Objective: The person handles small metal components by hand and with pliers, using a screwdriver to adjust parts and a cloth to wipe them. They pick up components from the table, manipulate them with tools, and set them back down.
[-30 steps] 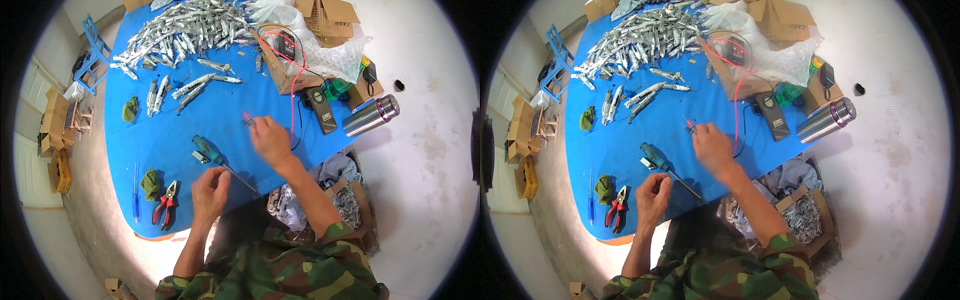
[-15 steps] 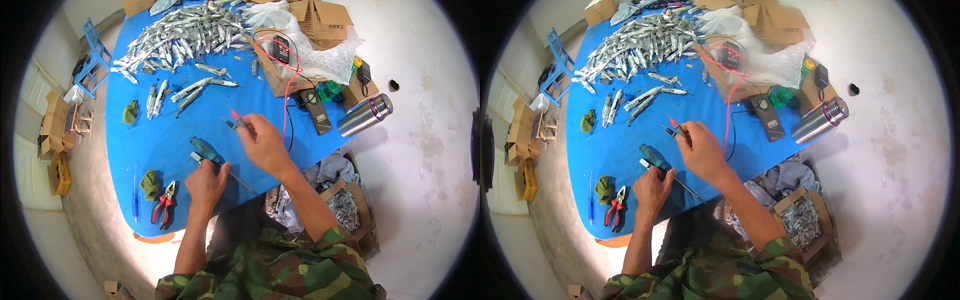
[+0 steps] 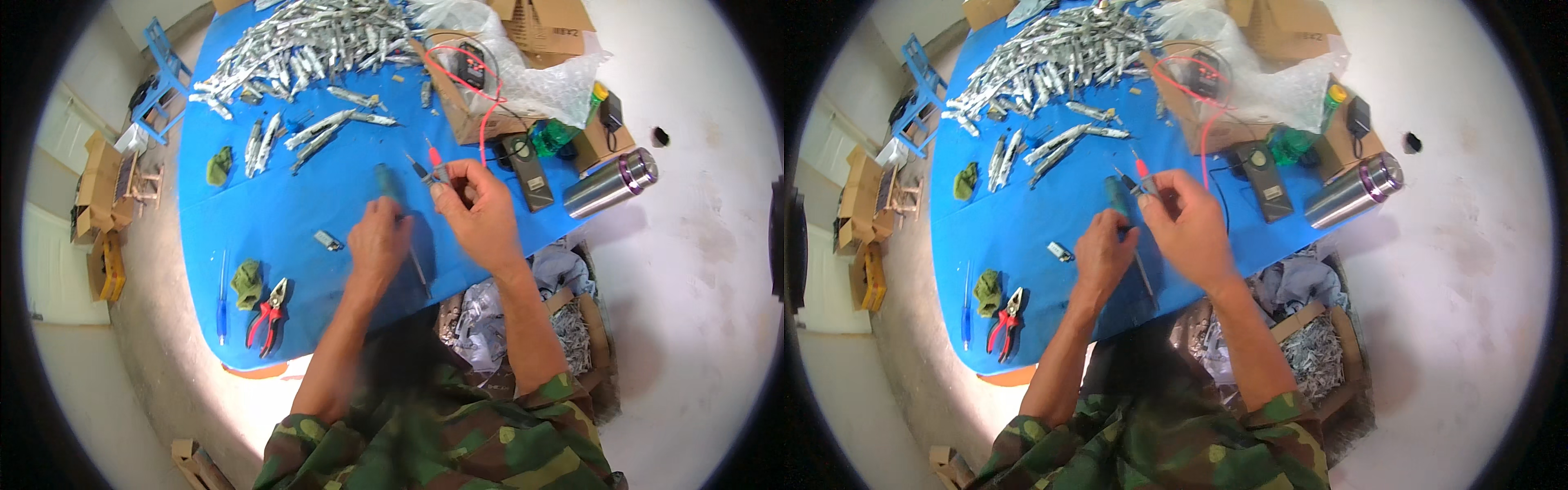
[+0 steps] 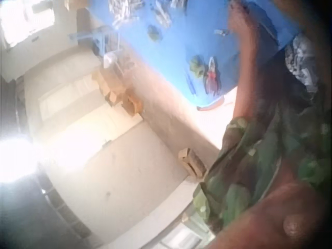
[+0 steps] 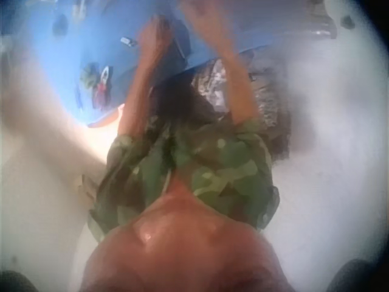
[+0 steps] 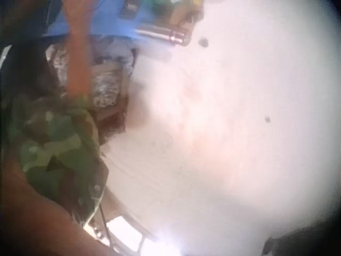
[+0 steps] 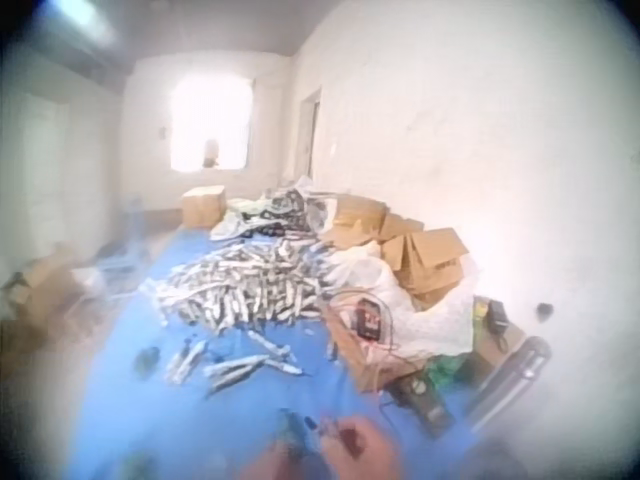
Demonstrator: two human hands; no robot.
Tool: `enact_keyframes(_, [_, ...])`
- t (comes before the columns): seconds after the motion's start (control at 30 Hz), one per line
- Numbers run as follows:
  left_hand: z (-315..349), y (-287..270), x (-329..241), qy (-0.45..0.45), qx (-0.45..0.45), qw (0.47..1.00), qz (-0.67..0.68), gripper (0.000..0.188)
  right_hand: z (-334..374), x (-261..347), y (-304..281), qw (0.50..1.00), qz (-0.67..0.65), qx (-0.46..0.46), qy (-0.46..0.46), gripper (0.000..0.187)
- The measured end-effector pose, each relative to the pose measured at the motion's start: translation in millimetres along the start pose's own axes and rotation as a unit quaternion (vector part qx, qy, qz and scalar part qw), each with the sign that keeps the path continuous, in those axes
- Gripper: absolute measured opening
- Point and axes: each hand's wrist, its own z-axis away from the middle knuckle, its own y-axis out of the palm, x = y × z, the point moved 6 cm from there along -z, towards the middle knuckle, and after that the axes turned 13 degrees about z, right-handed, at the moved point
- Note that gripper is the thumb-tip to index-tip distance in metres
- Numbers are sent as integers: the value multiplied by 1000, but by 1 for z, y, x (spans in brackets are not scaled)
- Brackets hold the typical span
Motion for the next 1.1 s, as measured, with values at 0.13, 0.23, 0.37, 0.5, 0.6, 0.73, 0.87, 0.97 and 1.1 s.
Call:
enact_keyframes(0.13, [16,-12,-6,-8,0,993,116,21,3,13,25,998,10,56,11,17])
enact_keyframes(0.23, [46,-32,13,-171,5,933,318,25,7,3,57,995,37,93,24,19])
enact_keyframes(0.37, [62,-58,19,-288,-50,818,495,36,9,-9,98,988,77,131,4,20])
enact_keyframes(0.5, [58,-60,30,-296,-63,779,549,36,8,-3,122,983,70,171,11,19])
enact_keyframes(0.6, [56,-62,37,-312,-77,798,510,36,2,-14,127,985,42,169,10,18])
enact_keyframes(0.73, [56,-98,54,-209,-86,961,161,37,-11,-30,122,986,113,122,-20,19])
enact_keyframes(0.87, [40,-100,55,-116,-60,984,-121,42,-13,-64,130,988,83,124,45,23])
enact_keyframes(0.97, [34,-96,62,-132,-57,973,-182,43,-11,-71,132,989,54,127,57,23])
enact_keyframes(1.1, [34,-93,69,-122,-72,972,-185,39,-11,-69,129,989,34,138,51,22])
